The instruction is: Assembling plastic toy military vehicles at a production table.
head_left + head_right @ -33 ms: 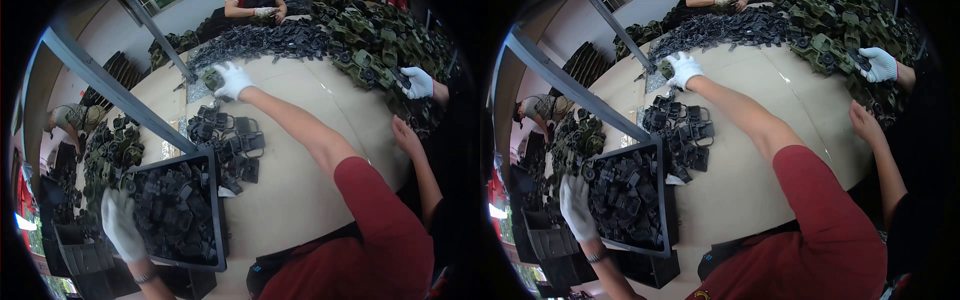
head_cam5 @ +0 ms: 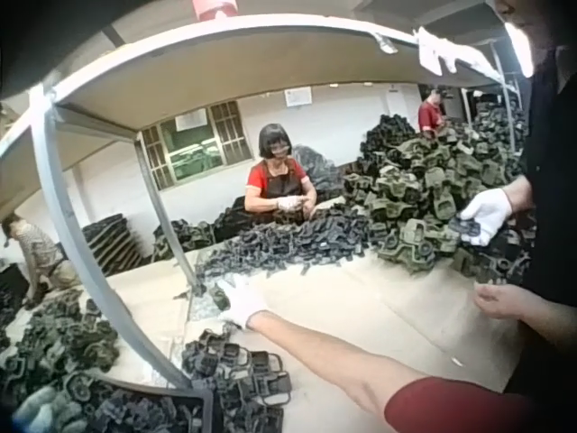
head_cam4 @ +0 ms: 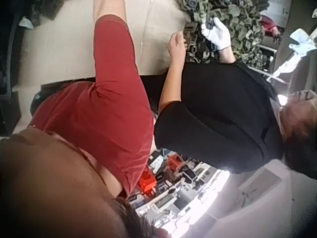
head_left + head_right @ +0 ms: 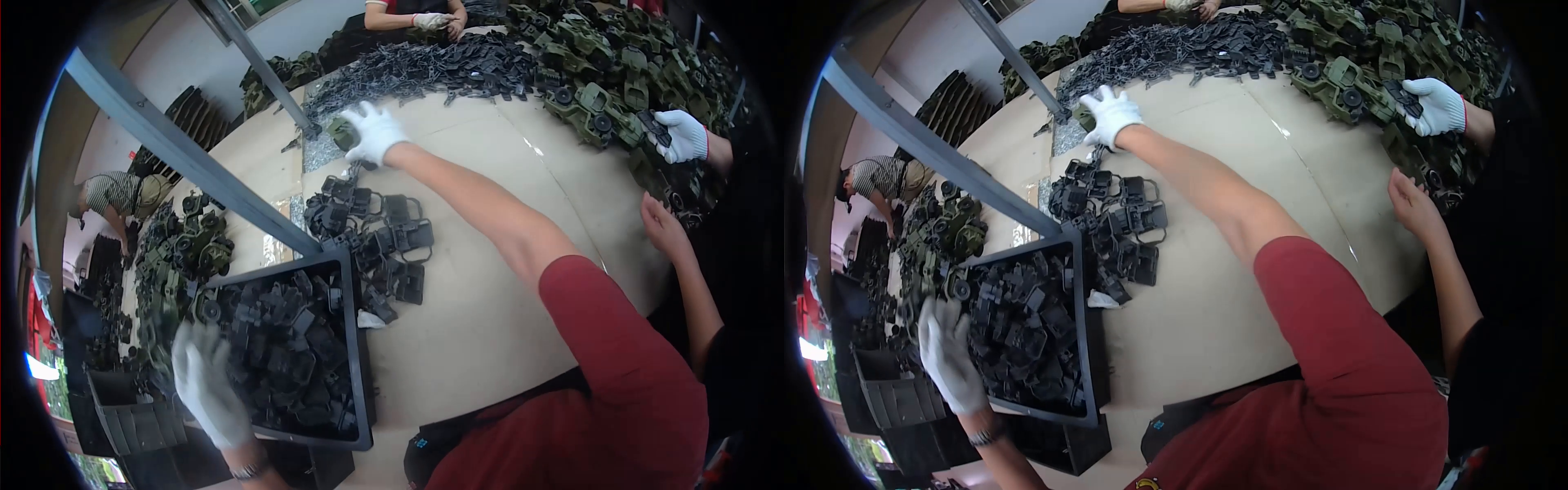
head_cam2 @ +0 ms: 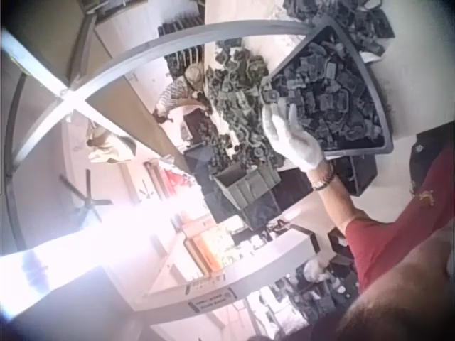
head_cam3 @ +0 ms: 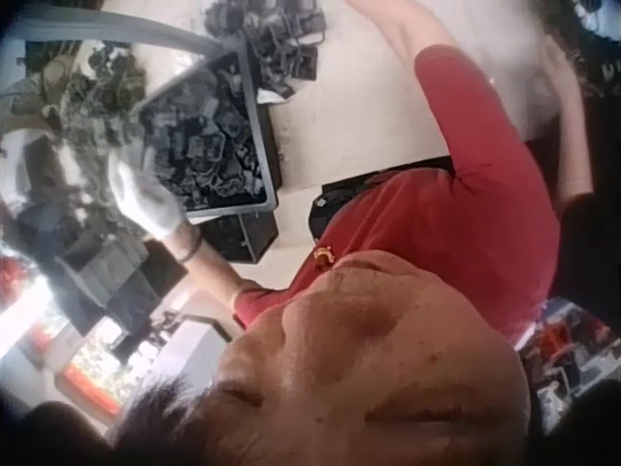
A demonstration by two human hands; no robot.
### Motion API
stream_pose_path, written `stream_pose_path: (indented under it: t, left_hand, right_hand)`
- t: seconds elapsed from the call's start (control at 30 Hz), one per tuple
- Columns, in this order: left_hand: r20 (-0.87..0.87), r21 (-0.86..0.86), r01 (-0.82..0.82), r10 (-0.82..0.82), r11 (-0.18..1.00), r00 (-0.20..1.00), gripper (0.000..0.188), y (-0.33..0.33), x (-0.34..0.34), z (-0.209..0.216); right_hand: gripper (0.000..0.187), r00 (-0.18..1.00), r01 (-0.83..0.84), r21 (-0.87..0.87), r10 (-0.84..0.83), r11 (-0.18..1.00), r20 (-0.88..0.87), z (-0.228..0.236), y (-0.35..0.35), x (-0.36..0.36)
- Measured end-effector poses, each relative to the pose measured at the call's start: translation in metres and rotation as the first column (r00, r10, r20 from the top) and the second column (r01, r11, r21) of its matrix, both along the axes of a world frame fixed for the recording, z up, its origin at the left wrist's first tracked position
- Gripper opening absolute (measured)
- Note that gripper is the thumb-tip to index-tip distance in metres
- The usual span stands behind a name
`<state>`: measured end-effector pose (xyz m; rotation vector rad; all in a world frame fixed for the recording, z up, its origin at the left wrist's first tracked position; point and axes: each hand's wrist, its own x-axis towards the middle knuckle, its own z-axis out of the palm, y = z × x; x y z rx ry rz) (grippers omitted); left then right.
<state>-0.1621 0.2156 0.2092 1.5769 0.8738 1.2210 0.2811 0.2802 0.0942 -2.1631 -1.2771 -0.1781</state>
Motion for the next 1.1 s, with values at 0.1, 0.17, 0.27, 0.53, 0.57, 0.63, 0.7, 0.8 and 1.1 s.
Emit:
stream_pose_path:
  t: [0.1,0.17,0.27,0.53,0.57,0.63,0.7,0.8,1.1]
  left_hand:
    - [-0.184,0.158,0.075,-0.045,0.985,0.982,0.037,-0.049,-0.009,-0.014]
    - [-0.172,0.125,0.203,-0.180,0.971,0.968,0.035,-0.065,-0.007,-0.028]
    - [-0.151,0.120,0.372,-0.354,0.920,0.923,0.035,-0.093,-0.006,-0.035]
    - [-0.134,0.115,0.499,-0.484,0.859,0.865,0.026,-0.132,0.001,-0.060]
    - [-0.190,0.190,0.534,-0.503,0.824,0.843,0.026,-0.132,0.005,-0.064]
    - [-0.323,0.309,0.570,-0.479,0.761,0.816,0.029,-0.145,0.015,-0.063]
    - [-0.433,0.381,0.578,-0.413,0.722,0.801,0.041,-0.152,0.016,-0.079]
    - [-0.558,0.653,0.509,-0.097,0.561,0.824,0.064,-0.172,0.039,-0.071]
    - [-0.642,0.765,0.548,0.345,0.338,0.684,0.084,-0.194,0.057,-0.081]
  right_hand:
    - [0.081,0.999,-0.033,-0.226,0.033,0.973,-0.002,-0.002,0.027,-0.005]
    - [0.063,0.999,-0.039,-0.300,0.034,0.953,-0.021,-0.012,0.026,0.020]
    - [0.043,0.999,-0.031,-0.254,0.033,0.967,0.003,-0.018,0.019,0.023]
    - [0.039,0.922,0.197,0.109,-0.146,0.974,-0.358,-0.026,-0.078,0.006]
    - [0.040,0.899,0.256,0.148,-0.179,0.955,-0.399,-0.024,-0.100,0.005]
    - [0.040,0.872,0.310,0.257,-0.166,0.915,-0.461,-0.019,-0.148,-0.003]
    - [0.039,0.882,0.258,0.342,-0.076,0.904,-0.464,-0.012,-0.191,-0.022]
    - [0.036,0.772,0.107,0.466,0.222,0.878,-0.596,0.010,-0.256,-0.083]
    - [0.029,0.151,-0.303,0.470,0.529,0.829,-0.835,0.037,-0.385,-0.216]
